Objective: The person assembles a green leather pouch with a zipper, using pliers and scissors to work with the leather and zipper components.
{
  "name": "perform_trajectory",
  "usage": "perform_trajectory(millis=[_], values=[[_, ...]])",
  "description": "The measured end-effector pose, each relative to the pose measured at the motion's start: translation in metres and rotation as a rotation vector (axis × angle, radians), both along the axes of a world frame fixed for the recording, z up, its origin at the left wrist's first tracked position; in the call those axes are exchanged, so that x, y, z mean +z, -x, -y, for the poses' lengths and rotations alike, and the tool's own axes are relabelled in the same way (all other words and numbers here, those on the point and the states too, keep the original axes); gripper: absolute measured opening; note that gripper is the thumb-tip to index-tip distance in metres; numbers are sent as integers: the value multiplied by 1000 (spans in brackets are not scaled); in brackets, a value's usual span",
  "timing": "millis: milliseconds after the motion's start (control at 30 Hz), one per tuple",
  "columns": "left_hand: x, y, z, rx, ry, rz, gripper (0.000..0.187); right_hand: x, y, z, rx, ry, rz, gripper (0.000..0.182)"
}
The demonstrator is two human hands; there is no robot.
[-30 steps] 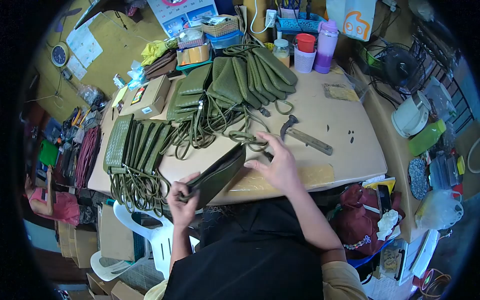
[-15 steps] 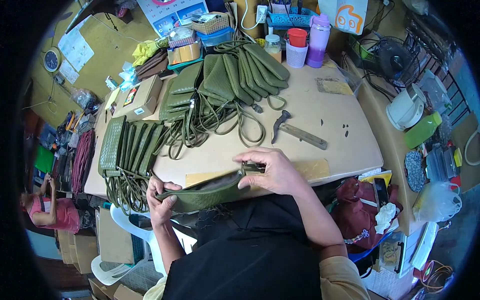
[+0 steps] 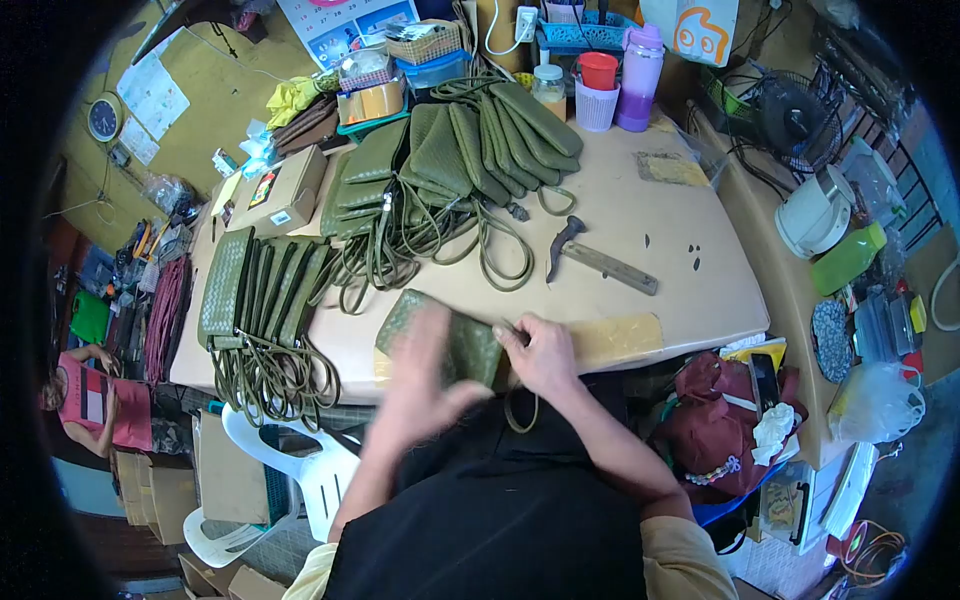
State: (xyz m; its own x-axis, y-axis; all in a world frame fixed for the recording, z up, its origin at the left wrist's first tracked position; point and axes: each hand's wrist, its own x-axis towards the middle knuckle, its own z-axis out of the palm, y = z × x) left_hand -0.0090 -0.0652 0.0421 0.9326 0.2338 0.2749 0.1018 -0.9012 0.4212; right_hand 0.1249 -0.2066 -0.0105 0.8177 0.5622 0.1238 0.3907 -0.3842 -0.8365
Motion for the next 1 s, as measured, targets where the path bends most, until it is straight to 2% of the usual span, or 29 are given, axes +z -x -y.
perform_trajectory(millis=[67, 167, 233, 267, 367, 433, 533, 567, 633, 667, 700, 767, 800, 833, 900, 933, 1000], values=[[-34, -6, 25, -26, 3, -48, 75, 9, 12, 1, 18, 45, -63, 32], [-42, -2, 21, -34, 16, 0, 70, 26, 19, 15, 309, 67, 200, 15], [-12, 8, 20, 34, -225, 50, 63, 45, 29, 16, 344, 97, 279, 17], [-7, 11, 21, 68, -197, 117, 56, 53, 32, 15, 383, 124, 369, 24], [3, 25, 15, 47, -105, 188, 48, 65, 31, 12, 459, 64, 298, 30], [2, 29, 11, 2, -133, 219, 44, 63, 27, 8, 441, -15, 270, 25], [11, 32, 7, -81, -107, 319, 36, 63, 17, 5, 362, 108, 272, 21], [15, 34, 5, -122, -53, 389, 33, 59, 10, 5, 306, 191, 282, 21], [18, 43, -6, -62, 53, 591, 24, 28, -28, 15, 31, 222, 299, 21], [32, 47, -15, -50, -9, 515, 18, 33, -46, 25, 2, 249, 106, 18], [25, 45, -21, -25, -23, 500, 16, 37, -46, 35, -1, 256, 109, 18], [7, 41, -29, 63, 133, 528, 16, 49, -41, 48, -87, 47, 387, 16], [8, 39, -32, 41, 36, 559, 20, 51, -40, 48, -94, -136, 488, 16], [8, 36, -35, 32, 41, 550, 20, 48, -37, 51, -104, -131, 480, 16], [2, 28, -43, 18, -122, 664, 25, 45, -34, 59, -29, -138, 513, 16], [-9, 26, -49, -7, -81, 597, 27, 41, -31, 62, 9, -31, 425, 11], [-44, 26, -64, -78, 73, 352, 30, 14, -41, 72, 66, 43, 359, 11]])
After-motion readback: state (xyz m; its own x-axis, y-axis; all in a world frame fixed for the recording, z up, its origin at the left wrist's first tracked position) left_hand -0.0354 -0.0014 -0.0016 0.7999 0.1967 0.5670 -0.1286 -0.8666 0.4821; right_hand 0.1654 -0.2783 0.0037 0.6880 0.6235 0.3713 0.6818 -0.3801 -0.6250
